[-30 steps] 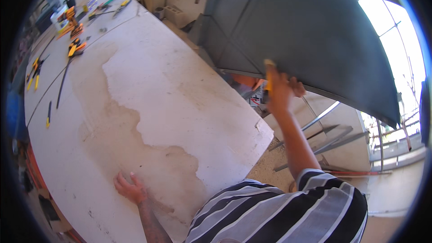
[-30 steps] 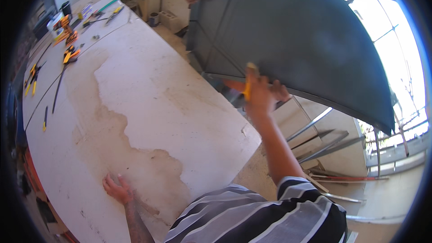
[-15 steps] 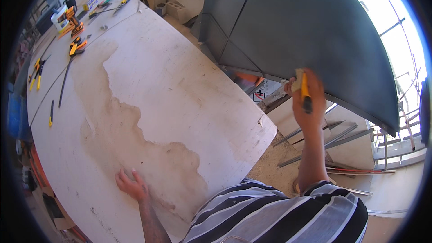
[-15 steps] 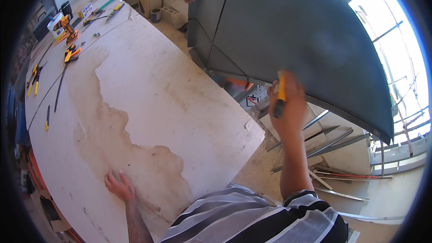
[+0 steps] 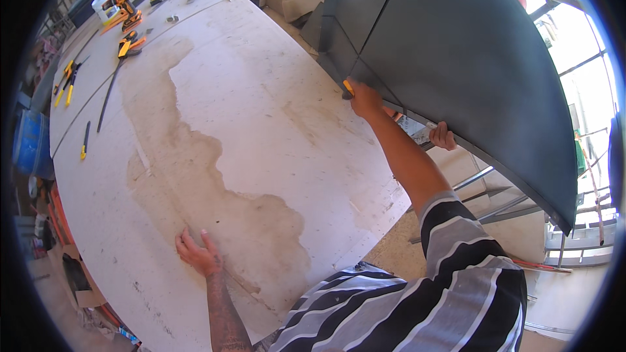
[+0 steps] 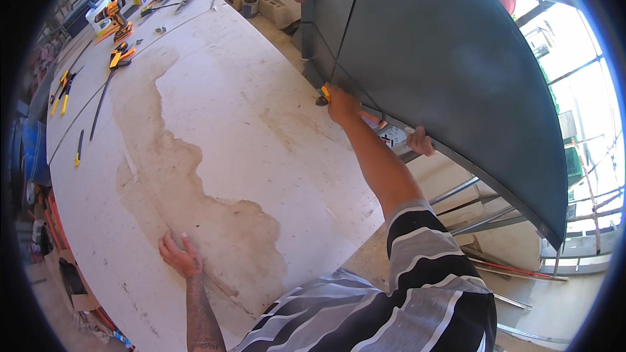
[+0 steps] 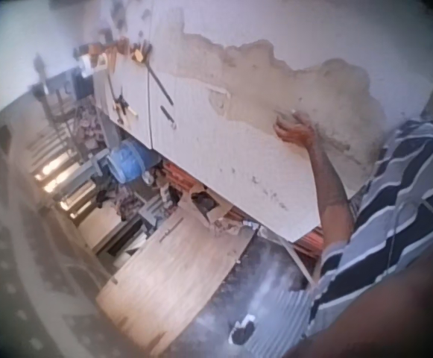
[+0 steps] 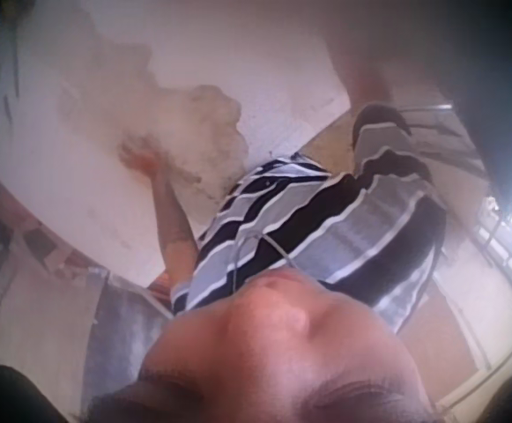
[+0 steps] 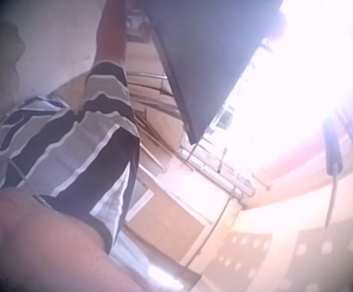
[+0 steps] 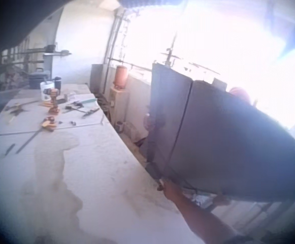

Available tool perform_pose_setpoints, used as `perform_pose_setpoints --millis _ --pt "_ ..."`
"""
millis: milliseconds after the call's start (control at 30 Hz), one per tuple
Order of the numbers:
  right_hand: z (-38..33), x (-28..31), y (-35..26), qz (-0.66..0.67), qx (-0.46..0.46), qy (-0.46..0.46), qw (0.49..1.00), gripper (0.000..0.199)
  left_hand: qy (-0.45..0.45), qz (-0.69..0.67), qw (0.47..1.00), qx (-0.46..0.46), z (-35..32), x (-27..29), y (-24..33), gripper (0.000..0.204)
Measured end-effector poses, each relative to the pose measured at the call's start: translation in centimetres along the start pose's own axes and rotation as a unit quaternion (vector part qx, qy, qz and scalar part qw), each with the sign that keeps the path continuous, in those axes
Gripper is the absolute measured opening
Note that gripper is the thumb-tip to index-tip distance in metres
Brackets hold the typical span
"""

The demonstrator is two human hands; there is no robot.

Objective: The person aligns and secures a large gray panel on a workbench with a coworker, then uses a brush to clean the panel surface. The panel is then moved aside and a new panel is brought in for further work.

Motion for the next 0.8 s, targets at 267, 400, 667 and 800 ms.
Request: perform_pose_setpoints --millis 267,400,667,800 --pt "-7.0 2.5 -1.1 -0.006 -0.059 0.060 0.996 0.045 0.002 -0.008 1.000 0.001 -0.2 0.5 0.5 0.055" --pt "-19.2 6.9 -6.5 0.156 -0.044 0.119 0.980 0.064 0.014 -0.015 1.000 -0.002 -0.2 0.7 0.4 0.055" --pt "-39.9 2.1 -17.9 0.276 0.094 -0.056 0.955 0.072 0.123 -0.056 0.990 -0.028 0.2 -4.2 -2.2 0.063" --pt "-46.2 1.1 -21.3 0.316 0.148 -0.099 0.932 0.069 0.083 -0.120 0.989 -0.002 0.0 -2.2 -1.0 0.065"
Point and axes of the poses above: each hand's wrist, its own z-axis towards the middle knuckle, its own x-axis out of the back of the hand, y = z × x, the point moved 1 cm from there along z, towards the middle knuckle, and after that the axes turned 13 degrees about z, right-handed, at the moved point
